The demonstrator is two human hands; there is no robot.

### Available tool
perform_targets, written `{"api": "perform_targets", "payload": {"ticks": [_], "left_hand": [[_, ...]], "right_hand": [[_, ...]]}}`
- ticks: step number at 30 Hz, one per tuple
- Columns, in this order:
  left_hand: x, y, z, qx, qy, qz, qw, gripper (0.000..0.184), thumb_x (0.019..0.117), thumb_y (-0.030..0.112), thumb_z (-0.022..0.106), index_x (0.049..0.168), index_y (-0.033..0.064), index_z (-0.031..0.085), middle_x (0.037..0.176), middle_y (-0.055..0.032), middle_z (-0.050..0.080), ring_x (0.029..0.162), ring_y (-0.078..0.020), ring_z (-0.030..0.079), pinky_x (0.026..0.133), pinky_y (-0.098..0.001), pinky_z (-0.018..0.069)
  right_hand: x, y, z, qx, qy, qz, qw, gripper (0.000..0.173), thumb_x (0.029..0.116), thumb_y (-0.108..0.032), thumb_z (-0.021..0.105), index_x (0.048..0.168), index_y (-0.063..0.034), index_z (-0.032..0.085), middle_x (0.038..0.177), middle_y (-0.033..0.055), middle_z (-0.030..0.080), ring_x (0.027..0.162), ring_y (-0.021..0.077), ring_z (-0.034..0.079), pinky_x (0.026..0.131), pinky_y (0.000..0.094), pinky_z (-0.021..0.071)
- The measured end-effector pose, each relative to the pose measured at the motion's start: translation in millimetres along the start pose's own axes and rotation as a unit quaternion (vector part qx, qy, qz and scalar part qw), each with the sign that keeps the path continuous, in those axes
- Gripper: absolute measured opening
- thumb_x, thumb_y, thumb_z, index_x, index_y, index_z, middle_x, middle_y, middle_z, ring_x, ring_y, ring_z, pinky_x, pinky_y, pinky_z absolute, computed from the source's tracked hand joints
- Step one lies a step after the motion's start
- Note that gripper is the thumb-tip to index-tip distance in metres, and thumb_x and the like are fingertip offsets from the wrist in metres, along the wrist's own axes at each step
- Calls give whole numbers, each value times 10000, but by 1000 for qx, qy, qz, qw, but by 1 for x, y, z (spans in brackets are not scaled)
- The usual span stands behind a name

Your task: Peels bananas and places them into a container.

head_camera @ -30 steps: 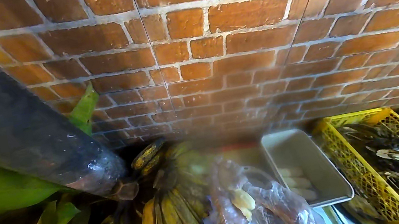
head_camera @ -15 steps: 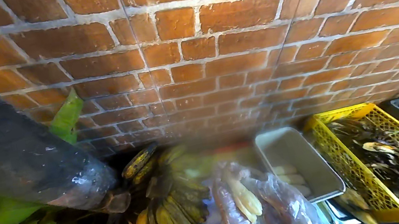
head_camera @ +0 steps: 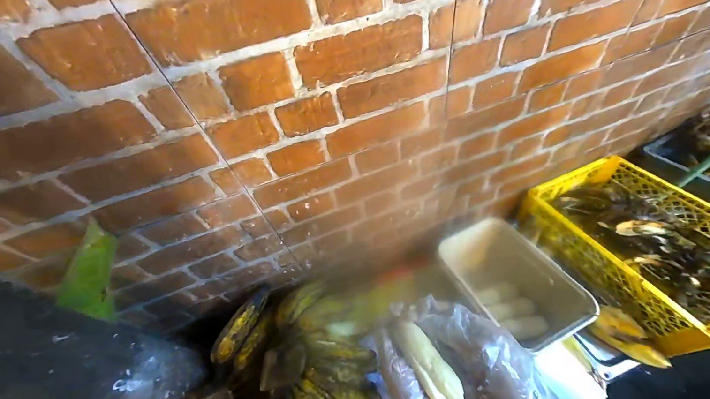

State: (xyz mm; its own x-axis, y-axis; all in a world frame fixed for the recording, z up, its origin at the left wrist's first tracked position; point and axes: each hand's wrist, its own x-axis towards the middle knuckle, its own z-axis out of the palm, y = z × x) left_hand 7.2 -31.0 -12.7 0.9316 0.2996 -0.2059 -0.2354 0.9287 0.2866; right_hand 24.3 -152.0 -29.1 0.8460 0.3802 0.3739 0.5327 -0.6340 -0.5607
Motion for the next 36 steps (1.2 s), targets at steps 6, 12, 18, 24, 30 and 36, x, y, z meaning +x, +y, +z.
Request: {"api": "perform_targets", "payload": {"ticks": [6, 12, 18, 24, 30, 36], "left_hand": [[2, -5, -32, -15, 4, 6, 1000, 452, 1111, 275, 272, 1281, 11, 596, 1187, -164, 716, 1137, -265, 699, 935, -424, 604], [5, -18, -68, 85, 110, 12, 990, 382, 1098, 231, 312, 1274, 28, 585, 1094, -125, 718, 991, -201, 722, 821, -381, 629], [43, -57, -145, 288, 83, 44, 953, 500, 1091, 222, 257, 1472, -35, 457, 1454, -182, 564, 1317, -248, 573, 1087, -390, 481], [42, -98, -192, 736, 66, 216, 638, 269, 956, 12, 592, 1186, -27, 725, 1235, -199, 705, 1207, -303, 652, 1097, -452, 480], [51, -86, -138, 754, 13, 366, 545, 217, 952, 100, 675, 1131, 9, 759, 1211, -145, 724, 1172, -243, 678, 1058, -390, 528], [123, -206, -21, 867, -187, 72, 457, 302, 1005, 331, 596, 1233, 195, 738, 1222, -25, 717, 1144, -151, 676, 1027, -368, 543]], "right_hand": [[9, 21, 21, -43, -21, -63, 997, 345, 1034, -327, 567, 1353, -425, 655, 1240, -17, 705, 1123, 157, 680, 897, 403, 609], [2, 49, 6, -62, -110, -19, 992, 512, 990, -134, 549, 1377, -463, 611, 1285, 50, 672, 1141, 246, 671, 888, 475, 601], [-24, 83, -16, -83, -98, 159, 979, 518, 1042, -185, 445, 1500, -415, 519, 1306, 54, 679, 1115, 242, 694, 912, 489, 596], [-55, 126, -46, -53, -2, 216, 975, 471, 1054, -218, 449, 1499, -334, 548, 1278, 31, 702, 1161, 183, 675, 1008, 439, 557], [-74, 164, -119, 28, 75, 252, 964, 425, 1083, -266, 465, 1499, -232, 546, 1333, 44, 677, 1212, 150, 653, 1048, 414, 545], [-83, 168, -164, -8, 18, 314, 949, 705, 1067, -376, 527, 1663, -207, 191, 1243, 93, 715, 1002, 185, 731, 897, 459, 608]]}}
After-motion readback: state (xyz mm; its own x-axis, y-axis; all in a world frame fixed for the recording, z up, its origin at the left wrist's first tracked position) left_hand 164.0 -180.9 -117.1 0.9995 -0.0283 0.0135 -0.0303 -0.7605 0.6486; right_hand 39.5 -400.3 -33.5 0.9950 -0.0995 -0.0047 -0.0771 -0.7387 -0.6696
